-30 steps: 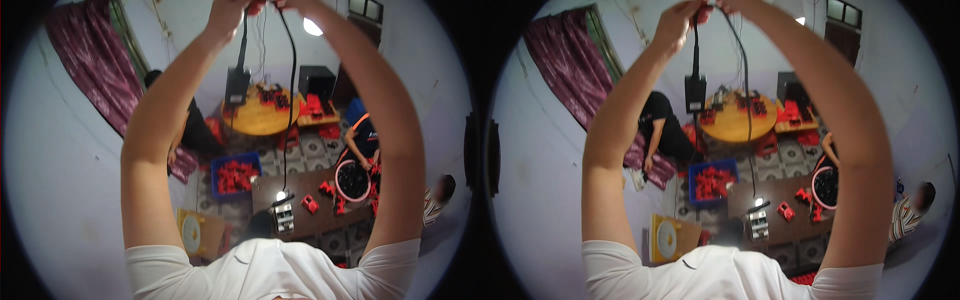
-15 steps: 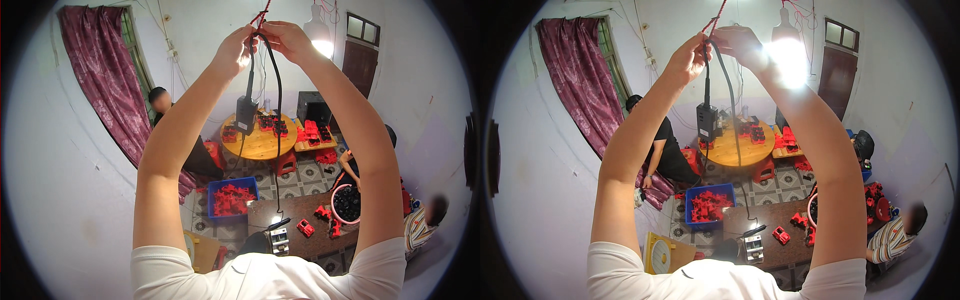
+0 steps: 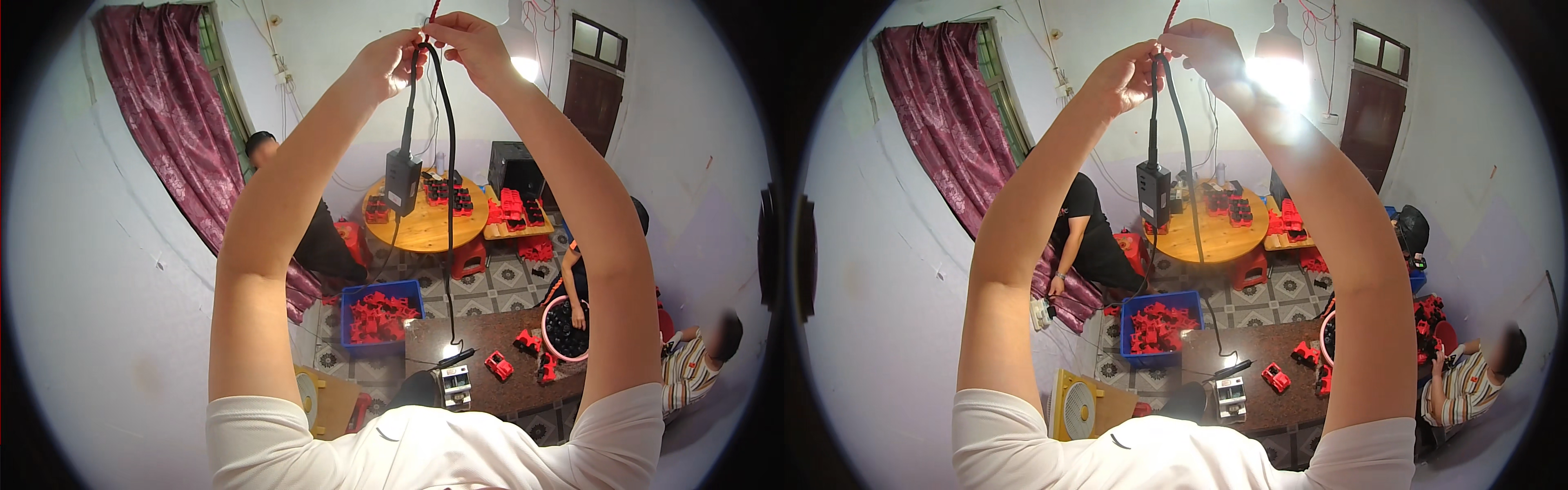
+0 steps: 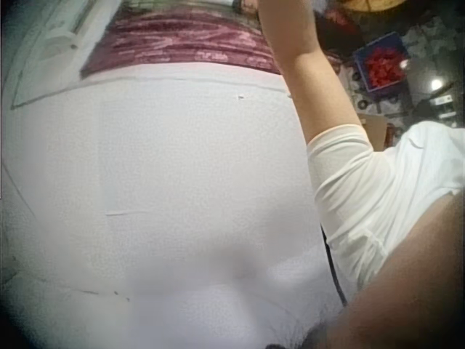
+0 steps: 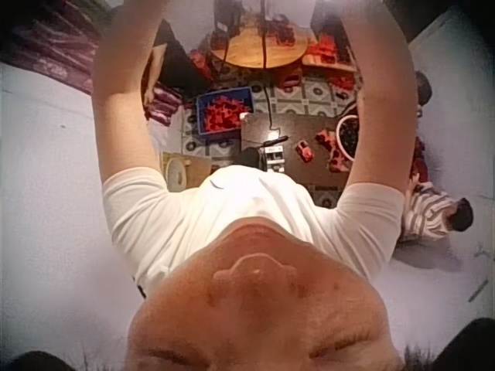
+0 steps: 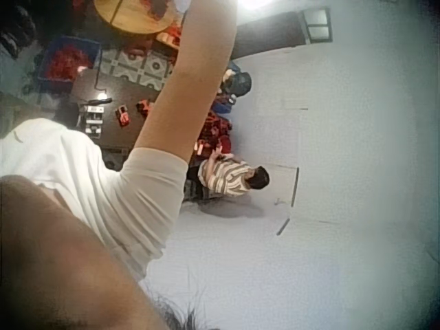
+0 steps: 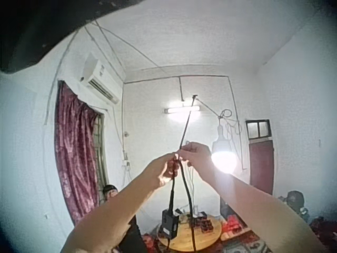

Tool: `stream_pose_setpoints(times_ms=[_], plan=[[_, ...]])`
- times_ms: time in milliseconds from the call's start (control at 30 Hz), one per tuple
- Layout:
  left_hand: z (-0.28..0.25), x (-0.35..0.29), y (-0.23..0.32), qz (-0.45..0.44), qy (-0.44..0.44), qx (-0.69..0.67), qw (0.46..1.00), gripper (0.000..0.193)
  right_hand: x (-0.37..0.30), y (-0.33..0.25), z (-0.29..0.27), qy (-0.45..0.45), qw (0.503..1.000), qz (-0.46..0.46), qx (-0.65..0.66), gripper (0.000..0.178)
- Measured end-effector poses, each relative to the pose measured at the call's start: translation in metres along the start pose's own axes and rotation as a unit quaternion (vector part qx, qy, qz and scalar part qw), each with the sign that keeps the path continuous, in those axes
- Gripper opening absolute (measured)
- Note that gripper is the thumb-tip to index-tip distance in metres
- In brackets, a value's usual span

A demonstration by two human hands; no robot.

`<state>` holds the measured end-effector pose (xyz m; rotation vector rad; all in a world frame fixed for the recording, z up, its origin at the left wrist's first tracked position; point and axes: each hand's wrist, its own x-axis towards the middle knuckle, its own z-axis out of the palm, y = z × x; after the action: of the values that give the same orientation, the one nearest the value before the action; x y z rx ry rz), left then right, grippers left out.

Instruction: The recorder uses an electric screwdriver to attach the chassis and wheels to red plastic toy truck bodies.

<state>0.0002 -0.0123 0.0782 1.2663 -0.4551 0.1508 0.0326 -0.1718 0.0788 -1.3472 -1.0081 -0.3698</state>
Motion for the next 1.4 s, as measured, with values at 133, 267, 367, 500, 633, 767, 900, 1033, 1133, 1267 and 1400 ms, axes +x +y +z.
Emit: stream_pose_setpoints(times_ms=[133,267,367,500,633,767,900,1033,1133,1267,1400], plan=[[0.006,-0.004,0.014,0.021,-0.052,0.180,0.982,0.021,0.001,-0.003,-0.009,-0.030,0.997,-0.051,-0.051,0.025],[0.009,-0.005,0.021,-0.008,-0.100,0.252,0.963,0.022,0.012,0.004,-0.031,-0.069,0.991,-0.045,-0.105,0.026],[0.015,-0.006,0.023,-0.027,-0.054,0.271,0.961,0.022,0.018,-0.006,-0.036,-0.116,0.980,-0.017,-0.160,0.027],[0.016,0.001,0.023,-0.062,-0.032,0.230,0.971,0.021,0.015,-0.029,-0.039,-0.107,0.956,-0.031,-0.272,0.024],[0.017,0.011,0.019,-0.047,-0.009,0.252,0.967,0.020,-0.003,-0.031,-0.047,-0.056,0.950,-0.148,-0.268,0.025],[0.030,0.004,0.019,-0.015,-0.040,0.264,0.963,0.021,-0.004,-0.041,-0.050,-0.060,0.978,-0.025,-0.198,0.025],[0.035,-0.004,0.020,-0.002,-0.027,0.268,0.963,0.022,-0.025,-0.076,-0.021,0.031,0.955,0.109,-0.275,0.024],[0.031,0.002,0.021,-0.021,0.002,0.239,0.971,0.020,-0.038,-0.054,-0.021,-0.057,0.911,-0.290,-0.287,0.020],[0.033,-0.001,0.023,-0.030,0.008,0.241,0.970,0.020,-0.035,-0.048,-0.031,-0.047,0.939,-0.168,-0.296,0.020],[0.038,-0.006,0.024,-0.013,0.002,0.254,0.967,0.021,-0.016,-0.040,-0.035,-0.025,0.947,-0.105,-0.304,0.023],[0.046,-0.012,0.028,-0.022,-0.010,0.270,0.963,0.021,-0.004,-0.020,-0.044,-0.008,0.952,-0.104,-0.287,0.025]])
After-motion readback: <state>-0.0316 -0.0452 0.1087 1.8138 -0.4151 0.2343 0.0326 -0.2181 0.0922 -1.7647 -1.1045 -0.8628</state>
